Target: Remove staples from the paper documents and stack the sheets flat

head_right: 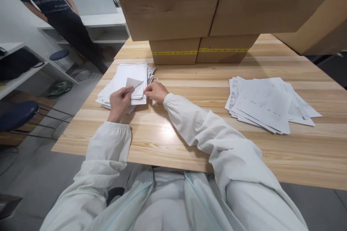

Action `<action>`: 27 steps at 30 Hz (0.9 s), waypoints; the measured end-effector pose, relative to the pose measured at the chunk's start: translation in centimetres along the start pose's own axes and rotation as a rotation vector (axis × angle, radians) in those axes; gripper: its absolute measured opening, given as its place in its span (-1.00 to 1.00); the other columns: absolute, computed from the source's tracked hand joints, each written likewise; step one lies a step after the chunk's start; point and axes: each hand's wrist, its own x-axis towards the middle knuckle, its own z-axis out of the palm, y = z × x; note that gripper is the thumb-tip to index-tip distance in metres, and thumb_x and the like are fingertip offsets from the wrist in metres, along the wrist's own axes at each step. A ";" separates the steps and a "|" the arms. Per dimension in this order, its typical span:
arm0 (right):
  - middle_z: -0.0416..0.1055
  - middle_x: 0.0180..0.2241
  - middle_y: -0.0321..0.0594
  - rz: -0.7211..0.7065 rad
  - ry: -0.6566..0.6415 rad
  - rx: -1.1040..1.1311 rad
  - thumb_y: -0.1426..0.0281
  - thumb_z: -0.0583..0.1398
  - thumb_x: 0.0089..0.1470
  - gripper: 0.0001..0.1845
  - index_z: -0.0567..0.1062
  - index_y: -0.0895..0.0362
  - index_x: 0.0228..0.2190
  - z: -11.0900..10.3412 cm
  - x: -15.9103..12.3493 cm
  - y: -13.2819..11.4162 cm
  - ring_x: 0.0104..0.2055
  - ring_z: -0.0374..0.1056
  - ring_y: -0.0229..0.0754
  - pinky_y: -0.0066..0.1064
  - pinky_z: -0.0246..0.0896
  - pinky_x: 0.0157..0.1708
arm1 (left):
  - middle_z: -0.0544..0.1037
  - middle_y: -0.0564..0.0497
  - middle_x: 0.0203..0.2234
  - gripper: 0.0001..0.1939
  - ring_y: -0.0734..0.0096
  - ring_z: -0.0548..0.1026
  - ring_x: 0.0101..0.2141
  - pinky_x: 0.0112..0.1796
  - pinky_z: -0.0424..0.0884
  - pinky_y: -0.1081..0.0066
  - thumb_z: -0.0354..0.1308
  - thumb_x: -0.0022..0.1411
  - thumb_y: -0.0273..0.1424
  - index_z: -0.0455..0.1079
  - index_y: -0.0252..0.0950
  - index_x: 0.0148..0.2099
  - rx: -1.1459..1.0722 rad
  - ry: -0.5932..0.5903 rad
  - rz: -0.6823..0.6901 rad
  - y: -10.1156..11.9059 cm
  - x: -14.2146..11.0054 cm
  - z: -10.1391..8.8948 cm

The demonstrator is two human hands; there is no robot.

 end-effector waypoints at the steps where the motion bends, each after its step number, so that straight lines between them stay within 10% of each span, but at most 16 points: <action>1: 0.60 -0.35 -0.21 0.012 0.006 -0.011 0.48 0.24 0.00 -0.81 0.67 0.19 -0.35 0.1 0.0 -0.1 -0.28 0.43 -0.22 -0.44 0.24 -0.22 | 0.67 -0.06 -0.16 -0.66 0.24 0.58 -0.18 -0.07 0.43 0.29 0.12 0.14 -0.43 0.59 -0.29 -0.06 -0.018 -0.024 -0.006 0.0 -0.1 -0.1; 12: 0.57 -0.37 -0.25 -0.032 0.049 0.028 0.43 0.22 0.02 -0.78 0.65 0.17 -0.30 0.4 0.3 0.3 -0.31 0.39 -0.26 -0.45 0.23 -0.22 | 0.61 -0.12 -0.03 -0.53 0.12 0.54 -0.01 0.07 0.39 0.17 0.31 0.02 -0.36 0.55 -0.29 0.03 -0.092 -0.122 -0.020 0.1 -0.5 -0.6; 20: 0.54 -0.36 -0.25 -0.059 0.043 0.052 0.41 0.20 0.04 -0.73 0.65 0.15 -0.24 0.8 0.6 0.9 -0.31 0.36 -0.26 -0.44 0.22 -0.21 | 0.54 0.07 -0.52 -0.83 0.41 0.45 -0.44 -0.32 0.34 0.42 0.14 0.18 -0.32 0.50 -0.28 -0.33 0.005 0.097 -0.048 0.0 -0.3 0.6; 27: 0.59 -0.31 -0.20 -0.027 0.039 0.081 0.38 0.18 0.11 -0.74 0.65 0.19 -0.26 1.2 0.7 0.9 -0.27 0.42 -0.23 -0.42 0.24 -0.16 | 0.48 0.08 -0.52 -0.82 0.42 0.44 -0.44 -0.32 0.36 0.43 0.09 0.25 -0.28 0.39 -0.26 -0.34 -0.032 0.236 -0.097 -0.2 0.0 0.8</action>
